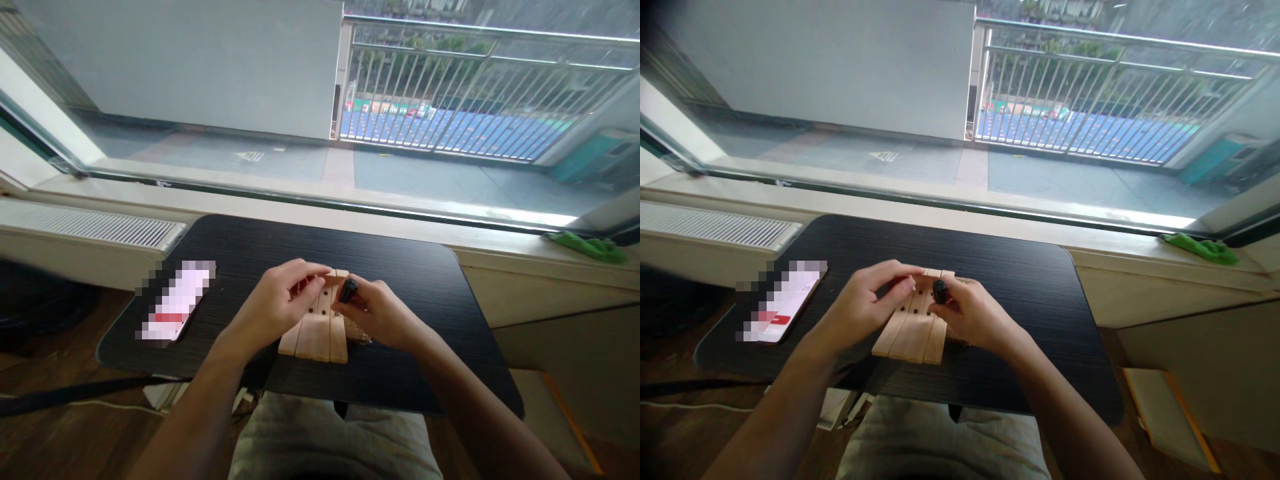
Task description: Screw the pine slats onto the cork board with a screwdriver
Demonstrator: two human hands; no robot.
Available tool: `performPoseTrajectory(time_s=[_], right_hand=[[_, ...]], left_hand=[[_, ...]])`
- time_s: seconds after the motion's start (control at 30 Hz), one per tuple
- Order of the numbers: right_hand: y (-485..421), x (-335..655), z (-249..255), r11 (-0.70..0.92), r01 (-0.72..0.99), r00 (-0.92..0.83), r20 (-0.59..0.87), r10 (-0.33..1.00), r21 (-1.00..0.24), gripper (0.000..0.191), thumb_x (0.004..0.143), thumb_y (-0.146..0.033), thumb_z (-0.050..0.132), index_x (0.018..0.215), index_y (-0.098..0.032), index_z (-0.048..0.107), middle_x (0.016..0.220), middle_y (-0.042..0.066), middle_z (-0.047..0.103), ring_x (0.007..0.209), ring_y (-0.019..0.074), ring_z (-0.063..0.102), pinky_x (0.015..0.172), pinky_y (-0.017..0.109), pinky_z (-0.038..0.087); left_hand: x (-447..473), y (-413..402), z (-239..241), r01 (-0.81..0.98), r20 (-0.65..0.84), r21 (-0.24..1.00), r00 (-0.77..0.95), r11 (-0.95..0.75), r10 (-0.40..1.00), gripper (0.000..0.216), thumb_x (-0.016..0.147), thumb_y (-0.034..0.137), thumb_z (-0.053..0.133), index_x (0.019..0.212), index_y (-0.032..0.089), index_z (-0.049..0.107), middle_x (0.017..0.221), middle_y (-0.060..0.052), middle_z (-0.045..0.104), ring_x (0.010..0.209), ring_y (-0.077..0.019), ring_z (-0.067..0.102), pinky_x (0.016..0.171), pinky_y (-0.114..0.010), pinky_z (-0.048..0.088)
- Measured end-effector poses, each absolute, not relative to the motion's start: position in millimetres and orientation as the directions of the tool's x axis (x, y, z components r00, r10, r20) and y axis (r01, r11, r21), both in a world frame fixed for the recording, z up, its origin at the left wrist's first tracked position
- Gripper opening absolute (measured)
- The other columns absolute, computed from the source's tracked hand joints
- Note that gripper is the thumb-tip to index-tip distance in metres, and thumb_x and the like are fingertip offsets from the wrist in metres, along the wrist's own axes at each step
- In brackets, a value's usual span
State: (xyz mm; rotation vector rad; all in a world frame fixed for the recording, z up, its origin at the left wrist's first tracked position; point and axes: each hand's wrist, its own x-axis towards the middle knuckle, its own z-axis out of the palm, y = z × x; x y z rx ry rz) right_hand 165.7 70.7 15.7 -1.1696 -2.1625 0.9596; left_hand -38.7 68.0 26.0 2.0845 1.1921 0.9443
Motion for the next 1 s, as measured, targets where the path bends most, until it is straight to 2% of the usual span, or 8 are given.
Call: performPoseTrajectory(time_s=[0.07,0.13,0.27,0.5,0.67,0.8,0.9,1.0], right_hand=[[70,165,16,0.408,0.482,-0.514,0.126,0.849,-0.775,0.007,0.084,-0.019,0.059,0.090,-0.018,0.064,0.069,-0.002,0.062,0.061,0.0109,0.053,0.058,0.023,0.040],[69,165,16,0.434,0.460,-0.518,0.162,0.840,-0.774,0.014,0.086,-0.019,0.058,0.098,-0.018,0.065,0.073,-0.002,0.065,0.065,0.0120,0.056,0.060,0.023,0.042],[67,164,11,0.461,0.454,-0.484,0.223,0.846,-0.763,0.023,0.086,-0.018,0.058,0.108,-0.020,0.066,0.072,-0.002,0.066,0.067,0.0134,0.060,0.061,0.023,0.043],[71,164,-1,0.430,0.453,-0.420,0.239,0.876,-0.781,0.014,0.083,-0.020,0.065,0.096,-0.018,0.066,0.072,-0.002,0.068,0.062,0.0119,0.058,0.057,0.022,0.041],[82,184,0,0.414,0.245,-0.580,0.210,0.787,-0.877,0.020,0.087,-0.025,0.065,0.106,-0.017,0.068,0.098,0.004,0.074,0.089,0.0173,0.067,0.079,0.030,0.052],[90,194,-3,0.463,0.094,-0.661,0.293,0.691,-0.881,0.022,0.093,-0.021,0.057,0.110,-0.018,0.070,0.120,0.009,0.070,0.111,0.0193,0.063,0.097,0.037,0.049],[92,193,-8,0.476,0.089,-0.650,0.310,0.693,-0.875,0.023,0.093,-0.019,0.057,0.111,-0.019,0.071,0.123,0.011,0.067,0.116,0.0196,0.061,0.099,0.038,0.048],[93,189,-13,0.479,0.081,-0.663,0.312,0.681,-0.874,0.021,0.094,-0.017,0.055,0.107,-0.016,0.072,0.118,0.012,0.068,0.110,0.0197,0.063,0.096,0.038,0.050]], left_hand=[[-31,62,36,0.478,0.399,0.734,0.273,-0.483,0.876,0.028,0.093,0.040,0.062,0.107,0.018,0.070,0.088,-0.003,0.070,0.077,-0.0144,0.064,0.070,-0.025,0.050],[-21,59,40,0.485,0.447,0.690,0.297,-0.537,0.844,0.030,0.084,0.043,0.072,0.100,0.018,0.071,0.084,-0.002,0.069,0.076,-0.0142,0.063,0.069,-0.025,0.050],[-7,58,39,0.525,0.486,0.636,0.297,-0.566,0.822,0.021,0.086,0.039,0.071,0.086,0.017,0.070,0.079,-0.001,0.068,0.072,-0.0138,0.062,0.066,-0.025,0.048],[-2,52,38,0.582,0.486,0.582,0.312,-0.568,0.817,0.019,0.092,0.029,0.064,0.104,0.018,0.072,0.100,-0.006,0.077,0.091,-0.0195,0.070,0.083,-0.032,0.055],[-3,51,34,0.594,0.494,0.567,0.309,-0.571,0.813,0.022,0.094,0.028,0.060,0.110,0.019,0.072,0.106,-0.007,0.077,0.097,-0.0204,0.071,0.089,-0.034,0.057],[-7,50,32,0.604,0.528,0.545,0.291,-0.581,0.798,0.022,0.094,0.028,0.060,0.111,0.019,0.072,0.105,-0.008,0.077,0.094,-0.0191,0.071,0.089,-0.032,0.057],[-7,47,31,0.596,0.542,0.532,0.306,-0.601,0.783,0.022,0.094,0.025,0.060,0.113,0.019,0.071,0.106,-0.007,0.076,0.095,-0.0179,0.071,0.090,-0.031,0.057],[-5,44,29,0.593,0.551,0.523,0.312,-0.612,0.774,0.023,0.094,0.022,0.060,0.115,0.019,0.069,0.108,-0.006,0.076,0.097,-0.0168,0.071,0.091,-0.029,0.056]])
